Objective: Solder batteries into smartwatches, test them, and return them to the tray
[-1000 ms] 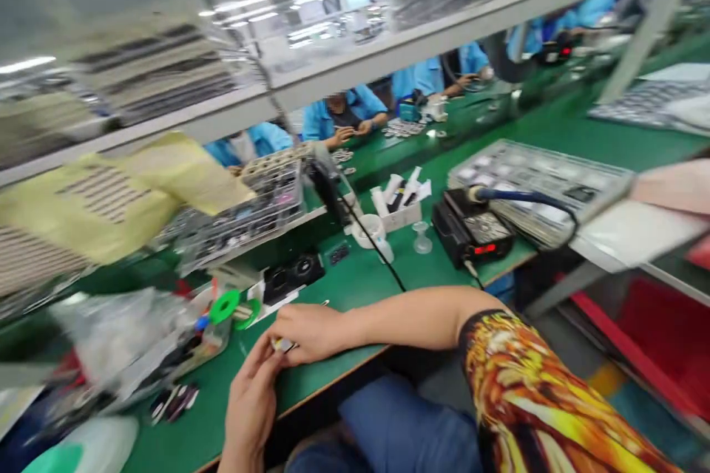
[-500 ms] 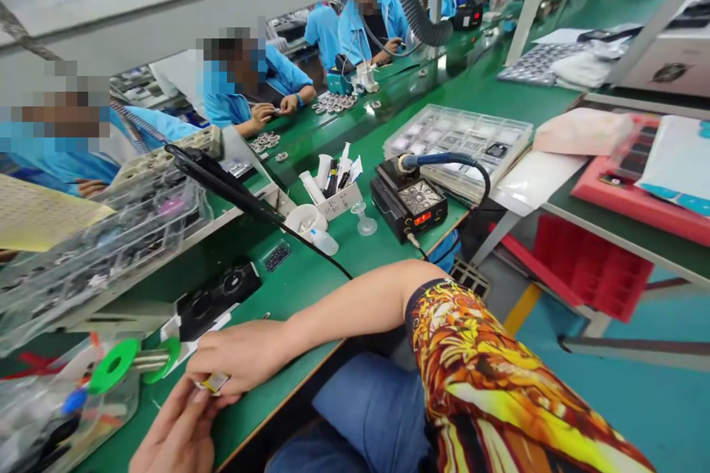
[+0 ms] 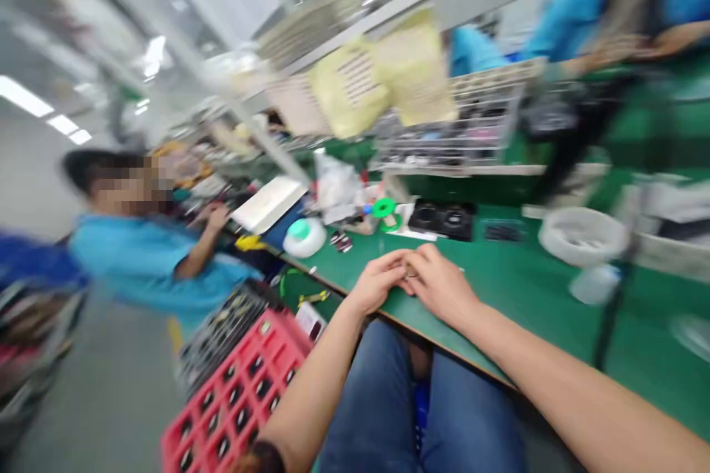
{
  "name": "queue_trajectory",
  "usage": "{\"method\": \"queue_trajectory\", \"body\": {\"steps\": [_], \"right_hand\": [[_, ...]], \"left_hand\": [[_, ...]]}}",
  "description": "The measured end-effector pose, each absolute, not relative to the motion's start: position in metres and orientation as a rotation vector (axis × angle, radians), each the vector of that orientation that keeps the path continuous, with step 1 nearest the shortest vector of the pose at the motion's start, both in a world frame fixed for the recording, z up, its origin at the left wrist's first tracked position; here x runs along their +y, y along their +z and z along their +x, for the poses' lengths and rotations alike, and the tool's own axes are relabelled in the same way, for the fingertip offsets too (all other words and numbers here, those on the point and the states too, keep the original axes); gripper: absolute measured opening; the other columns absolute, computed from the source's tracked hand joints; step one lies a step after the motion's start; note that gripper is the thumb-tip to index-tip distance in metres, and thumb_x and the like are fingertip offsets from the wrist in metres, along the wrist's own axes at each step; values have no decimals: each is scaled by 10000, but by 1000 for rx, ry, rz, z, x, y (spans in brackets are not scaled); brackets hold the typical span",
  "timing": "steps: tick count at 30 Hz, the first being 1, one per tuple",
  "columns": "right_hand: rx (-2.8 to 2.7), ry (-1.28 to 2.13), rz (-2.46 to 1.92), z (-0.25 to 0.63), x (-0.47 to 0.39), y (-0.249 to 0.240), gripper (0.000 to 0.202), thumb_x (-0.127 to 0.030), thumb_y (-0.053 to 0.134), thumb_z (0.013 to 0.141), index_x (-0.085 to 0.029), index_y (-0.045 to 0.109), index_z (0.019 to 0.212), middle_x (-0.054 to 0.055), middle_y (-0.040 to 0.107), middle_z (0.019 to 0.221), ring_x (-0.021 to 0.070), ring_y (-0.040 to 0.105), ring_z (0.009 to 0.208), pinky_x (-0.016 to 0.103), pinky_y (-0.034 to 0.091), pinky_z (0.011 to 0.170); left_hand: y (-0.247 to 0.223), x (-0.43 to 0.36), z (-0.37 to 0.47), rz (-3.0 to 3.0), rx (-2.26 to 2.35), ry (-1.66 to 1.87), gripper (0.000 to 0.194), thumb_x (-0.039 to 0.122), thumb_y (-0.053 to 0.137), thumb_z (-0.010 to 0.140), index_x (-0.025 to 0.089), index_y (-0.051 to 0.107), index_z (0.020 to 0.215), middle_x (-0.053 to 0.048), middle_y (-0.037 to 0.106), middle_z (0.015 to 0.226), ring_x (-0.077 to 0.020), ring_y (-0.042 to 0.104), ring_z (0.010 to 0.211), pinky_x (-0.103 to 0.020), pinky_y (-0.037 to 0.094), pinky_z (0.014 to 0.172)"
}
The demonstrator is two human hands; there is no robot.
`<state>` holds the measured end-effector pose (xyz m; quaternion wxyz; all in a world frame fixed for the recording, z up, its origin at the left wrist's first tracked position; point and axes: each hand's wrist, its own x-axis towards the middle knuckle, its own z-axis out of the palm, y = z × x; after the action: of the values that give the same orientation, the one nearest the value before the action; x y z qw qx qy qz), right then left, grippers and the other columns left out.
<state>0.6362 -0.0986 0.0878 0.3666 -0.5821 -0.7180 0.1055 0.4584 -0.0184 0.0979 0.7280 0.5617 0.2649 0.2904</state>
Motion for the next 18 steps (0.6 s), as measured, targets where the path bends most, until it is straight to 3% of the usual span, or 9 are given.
{"method": "queue_trajectory", "body": {"steps": [4,11,18], "right_hand": [[-1883,72,-1547,644,-86,80,234,-352,680,1017,-237,683,1221,71,639,1159,196,686,858,300,507,704],[-1972,-169,-1592,638,-92,86,245,-405,610,1054,-226,681,1206,86,666,1154,199,661,800,283,388,592],[-2097,-324,-1573,634,-90,100,241,-340,513,1104,-191,692,1166,113,691,1155,186,619,792,322,338,629]], "left_hand": [[96,-5,455,1218,505,609,698,488,958,787,142,765,1362,-142,769,1145,-210,753,796,-365,648,744],[91,-5,454,1224,439,603,684,512,937,824,165,741,1380,-98,739,1128,-179,735,818,-363,636,790],[91,-4,454,1189,525,659,702,485,976,784,140,748,1351,-117,773,1062,-208,761,811,-366,641,785]]}}
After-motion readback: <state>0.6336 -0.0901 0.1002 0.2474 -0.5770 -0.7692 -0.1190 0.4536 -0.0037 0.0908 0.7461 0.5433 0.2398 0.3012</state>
